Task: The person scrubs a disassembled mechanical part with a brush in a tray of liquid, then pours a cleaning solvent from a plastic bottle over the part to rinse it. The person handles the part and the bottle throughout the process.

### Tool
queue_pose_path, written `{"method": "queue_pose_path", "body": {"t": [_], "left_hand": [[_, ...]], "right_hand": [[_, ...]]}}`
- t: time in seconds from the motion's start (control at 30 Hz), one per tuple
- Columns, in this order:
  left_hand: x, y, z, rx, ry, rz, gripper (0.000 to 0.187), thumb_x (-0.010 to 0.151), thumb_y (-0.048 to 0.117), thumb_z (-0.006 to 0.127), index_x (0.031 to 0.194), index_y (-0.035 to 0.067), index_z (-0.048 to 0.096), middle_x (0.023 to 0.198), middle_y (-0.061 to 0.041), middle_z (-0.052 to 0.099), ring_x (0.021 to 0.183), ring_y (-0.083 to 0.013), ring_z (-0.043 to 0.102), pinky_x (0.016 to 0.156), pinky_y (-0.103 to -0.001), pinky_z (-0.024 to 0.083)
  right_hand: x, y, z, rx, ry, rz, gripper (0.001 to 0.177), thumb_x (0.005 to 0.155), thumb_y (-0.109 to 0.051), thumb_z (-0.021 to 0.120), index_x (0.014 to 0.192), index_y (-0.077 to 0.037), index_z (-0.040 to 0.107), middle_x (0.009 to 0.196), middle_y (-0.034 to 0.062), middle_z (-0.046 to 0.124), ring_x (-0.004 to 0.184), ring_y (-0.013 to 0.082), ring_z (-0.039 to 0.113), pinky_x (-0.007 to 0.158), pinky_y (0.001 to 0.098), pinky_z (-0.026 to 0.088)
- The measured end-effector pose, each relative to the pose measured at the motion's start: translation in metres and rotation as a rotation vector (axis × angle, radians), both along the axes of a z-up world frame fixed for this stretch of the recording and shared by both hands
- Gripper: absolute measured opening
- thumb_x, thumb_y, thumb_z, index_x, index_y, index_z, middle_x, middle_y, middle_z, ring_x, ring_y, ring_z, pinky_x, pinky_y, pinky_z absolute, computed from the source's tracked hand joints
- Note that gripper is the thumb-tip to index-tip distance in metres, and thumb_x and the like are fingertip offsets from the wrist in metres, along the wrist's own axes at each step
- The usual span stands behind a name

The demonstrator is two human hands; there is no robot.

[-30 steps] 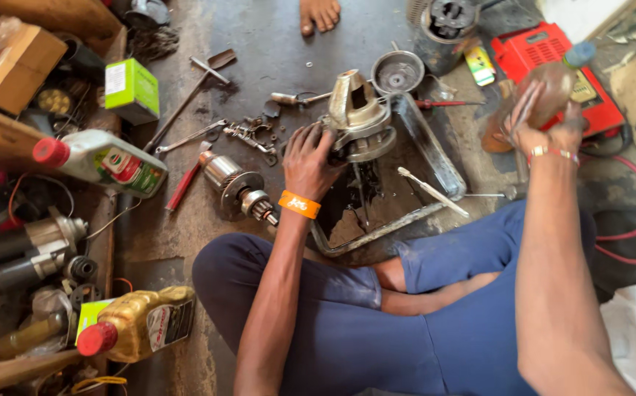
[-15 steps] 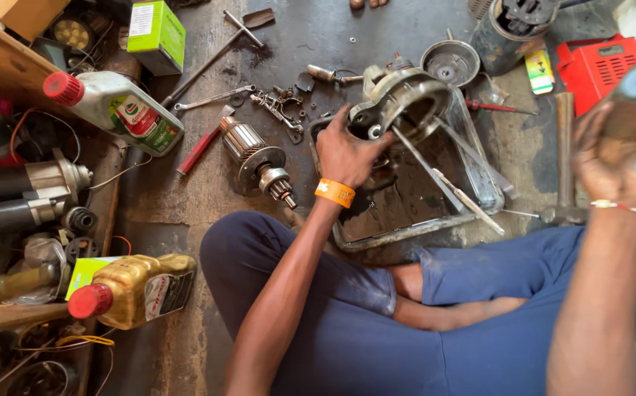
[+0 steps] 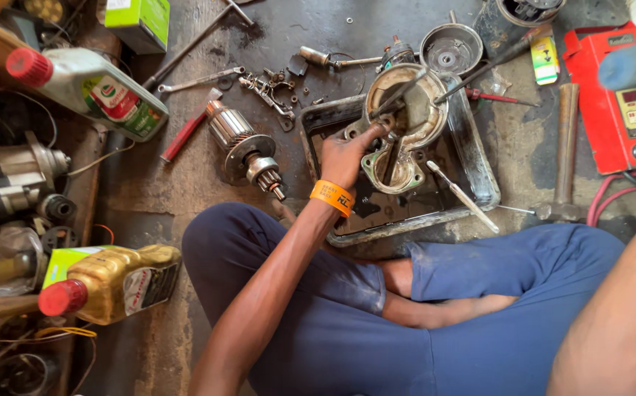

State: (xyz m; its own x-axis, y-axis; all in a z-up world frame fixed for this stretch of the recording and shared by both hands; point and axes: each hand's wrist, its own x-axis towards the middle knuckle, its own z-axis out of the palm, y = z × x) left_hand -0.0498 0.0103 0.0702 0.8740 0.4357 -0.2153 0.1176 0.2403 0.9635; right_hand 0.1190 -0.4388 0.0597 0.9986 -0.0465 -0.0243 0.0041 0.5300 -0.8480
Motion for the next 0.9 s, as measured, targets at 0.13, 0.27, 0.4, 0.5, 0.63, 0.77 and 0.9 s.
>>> {"method": "queue_pose_path", "body": {"t": [0.13, 0.27, 0.4, 0.5, 0.63, 0.77, 0.9], "left_hand": [[-0.005, -0.011, -0.004, 0.042, 0.011, -0.012, 0.035, 0.074, 0.029, 0.086, 0.073, -0.005, 0.079, 0.062, 0.001, 0.065, 0.056, -0.0078, 0.051, 0.053, -0.032, 0.044], [-0.009, -0.018, -0.005, 0.280, 0.230, 0.013, 0.054, 0.072, 0.042, 0.087, 0.060, -0.007, 0.069, 0.055, -0.005, 0.060, 0.052, -0.0093, 0.049, 0.050, -0.035, 0.043], [-0.010, -0.022, -0.003, 0.235, 0.239, 0.060, 0.052, 0.067, 0.046, 0.085, 0.062, -0.004, 0.071, 0.056, -0.008, 0.068, 0.051, -0.0115, 0.059, 0.052, -0.035, 0.050], [-0.012, -0.018, 0.001, 0.216, 0.302, 0.045, 0.054, 0.067, 0.046, 0.086, 0.063, -0.006, 0.073, 0.057, -0.010, 0.069, 0.051, -0.0154, 0.062, 0.054, -0.036, 0.051], [-0.013, -0.019, 0.008, 0.183, 0.266, 0.062, 0.052, 0.065, 0.044, 0.087, 0.071, -0.006, 0.075, 0.062, -0.011, 0.073, 0.054, -0.0159, 0.066, 0.056, -0.035, 0.053], [-0.014, -0.020, 0.012, 0.117, 0.237, 0.035, 0.050, 0.064, 0.043, 0.086, 0.075, -0.006, 0.078, 0.067, -0.012, 0.076, 0.057, -0.0160, 0.069, 0.058, -0.034, 0.054], [-0.015, -0.020, 0.012, 0.133, 0.258, 0.023, 0.049, 0.065, 0.042, 0.085, 0.076, -0.005, 0.079, 0.069, -0.012, 0.077, 0.059, -0.0168, 0.071, 0.059, -0.034, 0.055]], "right_hand": [[-0.050, 0.014, 0.028, -0.044, 0.093, -0.049, 0.032, 0.110, -0.008, 0.047, 0.137, 0.009, 0.052, 0.130, 0.0149, 0.065, 0.112, 0.0220, 0.073, 0.100, 0.0390, 0.058], [-0.119, 0.063, 0.053, -0.156, 0.043, -0.041, 0.031, 0.106, -0.006, 0.055, 0.133, 0.010, 0.053, 0.125, 0.0157, 0.065, 0.105, 0.0215, 0.077, 0.095, 0.0401, 0.063], [-0.177, 0.124, 0.090, -0.292, -0.114, -0.032, 0.029, 0.110, -0.002, 0.065, 0.134, 0.008, 0.052, 0.122, 0.0175, 0.059, 0.103, 0.0241, 0.073, 0.097, 0.0427, 0.064], [-0.199, 0.163, 0.118, -0.379, -0.268, -0.003, 0.042, 0.103, -0.001, 0.070, 0.141, 0.004, 0.055, 0.128, 0.0127, 0.065, 0.104, 0.0192, 0.071, 0.095, 0.0389, 0.066], [-0.212, 0.189, 0.141, -0.378, -0.269, -0.001, 0.044, 0.101, -0.003, 0.074, 0.140, 0.006, 0.057, 0.124, 0.0135, 0.067, 0.104, 0.0204, 0.072, 0.095, 0.0364, 0.066], [-0.214, 0.200, 0.147, -0.492, -0.347, -0.027, 0.047, 0.100, -0.005, 0.079, 0.139, 0.010, 0.057, 0.122, 0.0169, 0.067, 0.098, 0.0225, 0.070, 0.087, 0.0318, 0.062], [-0.219, 0.206, 0.145, -0.580, -0.445, -0.055, 0.055, 0.099, -0.008, 0.081, 0.142, 0.009, 0.053, 0.129, 0.0163, 0.066, 0.110, 0.0235, 0.071, 0.097, 0.0329, 0.062]]}}
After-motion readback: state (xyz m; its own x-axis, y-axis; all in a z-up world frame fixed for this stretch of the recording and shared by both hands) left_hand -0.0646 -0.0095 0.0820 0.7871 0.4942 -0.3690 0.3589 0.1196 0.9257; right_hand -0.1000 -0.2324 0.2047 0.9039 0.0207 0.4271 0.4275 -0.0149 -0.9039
